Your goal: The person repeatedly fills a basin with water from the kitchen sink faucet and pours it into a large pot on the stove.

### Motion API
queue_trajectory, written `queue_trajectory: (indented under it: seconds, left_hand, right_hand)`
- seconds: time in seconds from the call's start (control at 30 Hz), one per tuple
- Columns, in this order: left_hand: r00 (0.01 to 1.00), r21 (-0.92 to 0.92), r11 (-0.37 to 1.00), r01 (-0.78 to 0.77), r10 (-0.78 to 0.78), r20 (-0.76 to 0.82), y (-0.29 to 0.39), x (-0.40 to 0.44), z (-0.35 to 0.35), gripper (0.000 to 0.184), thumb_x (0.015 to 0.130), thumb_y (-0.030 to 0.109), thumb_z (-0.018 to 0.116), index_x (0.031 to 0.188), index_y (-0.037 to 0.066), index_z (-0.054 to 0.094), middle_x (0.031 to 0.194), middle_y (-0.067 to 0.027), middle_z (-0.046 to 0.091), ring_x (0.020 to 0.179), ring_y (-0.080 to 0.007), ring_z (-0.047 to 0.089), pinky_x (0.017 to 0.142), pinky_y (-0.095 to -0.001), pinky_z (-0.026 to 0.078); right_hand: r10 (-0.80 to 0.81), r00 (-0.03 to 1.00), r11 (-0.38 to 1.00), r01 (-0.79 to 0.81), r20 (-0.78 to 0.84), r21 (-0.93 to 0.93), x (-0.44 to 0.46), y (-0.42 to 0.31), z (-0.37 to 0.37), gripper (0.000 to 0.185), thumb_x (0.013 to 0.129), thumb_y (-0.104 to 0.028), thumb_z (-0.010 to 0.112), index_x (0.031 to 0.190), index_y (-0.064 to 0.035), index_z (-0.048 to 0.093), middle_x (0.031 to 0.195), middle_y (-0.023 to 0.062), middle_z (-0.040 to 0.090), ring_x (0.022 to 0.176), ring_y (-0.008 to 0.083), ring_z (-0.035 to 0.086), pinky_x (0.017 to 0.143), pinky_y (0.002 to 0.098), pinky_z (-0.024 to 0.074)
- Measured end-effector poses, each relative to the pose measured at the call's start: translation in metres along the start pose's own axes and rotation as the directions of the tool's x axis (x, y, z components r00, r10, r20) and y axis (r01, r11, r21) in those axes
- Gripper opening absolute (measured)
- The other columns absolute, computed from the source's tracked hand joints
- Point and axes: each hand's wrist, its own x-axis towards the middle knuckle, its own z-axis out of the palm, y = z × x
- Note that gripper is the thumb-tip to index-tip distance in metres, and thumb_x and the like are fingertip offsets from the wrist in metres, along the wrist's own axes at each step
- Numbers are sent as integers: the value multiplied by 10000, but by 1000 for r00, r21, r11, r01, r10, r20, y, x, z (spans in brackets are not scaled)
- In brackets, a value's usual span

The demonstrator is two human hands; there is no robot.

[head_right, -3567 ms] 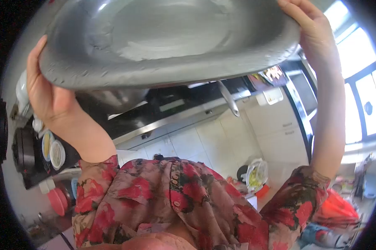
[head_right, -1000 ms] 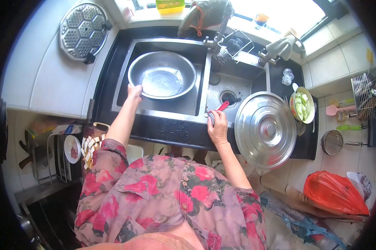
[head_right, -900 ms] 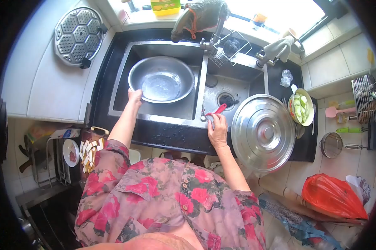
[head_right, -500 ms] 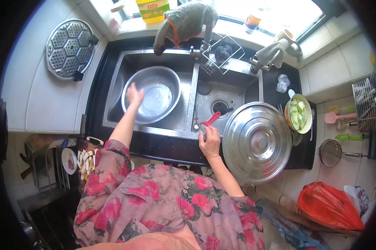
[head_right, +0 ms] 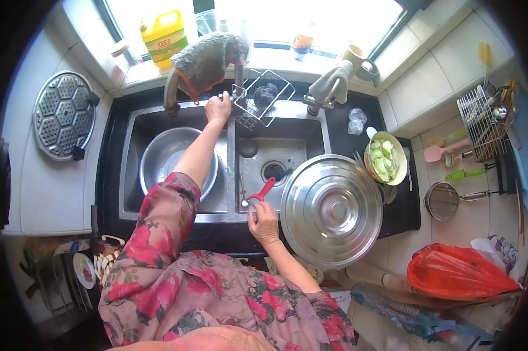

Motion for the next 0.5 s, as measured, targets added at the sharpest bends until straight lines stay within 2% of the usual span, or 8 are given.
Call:
queue_trajectory:
  seconds: [0.03,0.17,0.27,0.37,0.4,0.47,0.5]
  left_hand:
    - [995,-11,999,-31,29,-95,2,0,3,562,872,446,457,814,-66,681,868,-278,650,889,-418,635,849,-457,474]
    - [991,-17,1000,-18,16,-130,8,-2,7,539,885,395,429,800,-79,672,853,-293,643,874,-423,634,830,-461,478]
    - [981,-54,996,-67,56,-183,1,4,17,471,881,321,421,753,-62,662,834,-293,637,842,-415,641,800,-457,493]
    - [976,-144,989,-28,-5,-219,-13,9,33,477,879,297,374,715,-67,634,720,-266,644,713,-381,664,767,-430,513]
    - [975,-145,989,-26,-7,-221,-15,14,38,477,879,297,374,715,-67,634,720,-266,644,713,-381,664,767,-430,513]
    - [971,-253,967,10,-69,-228,-20,17,46,455,880,267,364,719,-78,614,638,-226,639,572,-321,670,645,-394,546]
    - [971,-254,967,12,-72,-228,-23,18,49,455,880,267,364,719,-78,614,638,-226,639,572,-321,670,645,-394,546]
  right_hand:
    - [-8,1000,1000,8,0,6,3,0,0,228,763,-119,649,949,0,595,944,166,573,886,349,570,788,429,452]
    - [14,1000,1000,-14,-4,22,1,0,-1,221,759,-112,651,942,0,600,944,164,575,887,348,572,792,427,454]
    - [10,1000,1000,-9,-1,24,3,-1,0,219,757,-108,652,940,1,601,944,160,577,886,345,574,792,425,455]
    - [12,1000,1000,-12,-1,11,3,-2,-1,215,757,-106,651,938,0,602,940,155,577,883,341,577,791,425,456]
    - [-9,1000,1000,9,-22,6,7,-3,-1,193,757,-96,645,918,-1,598,920,155,583,855,339,582,769,420,461]
    - [-31,999,1000,31,-39,0,6,-3,-1,171,756,-85,640,899,-3,595,900,155,589,827,338,586,748,414,466]
    - [-17,1000,1000,17,-19,2,5,-3,-1,191,757,-94,643,916,-1,597,915,154,581,848,338,580,764,418,460]
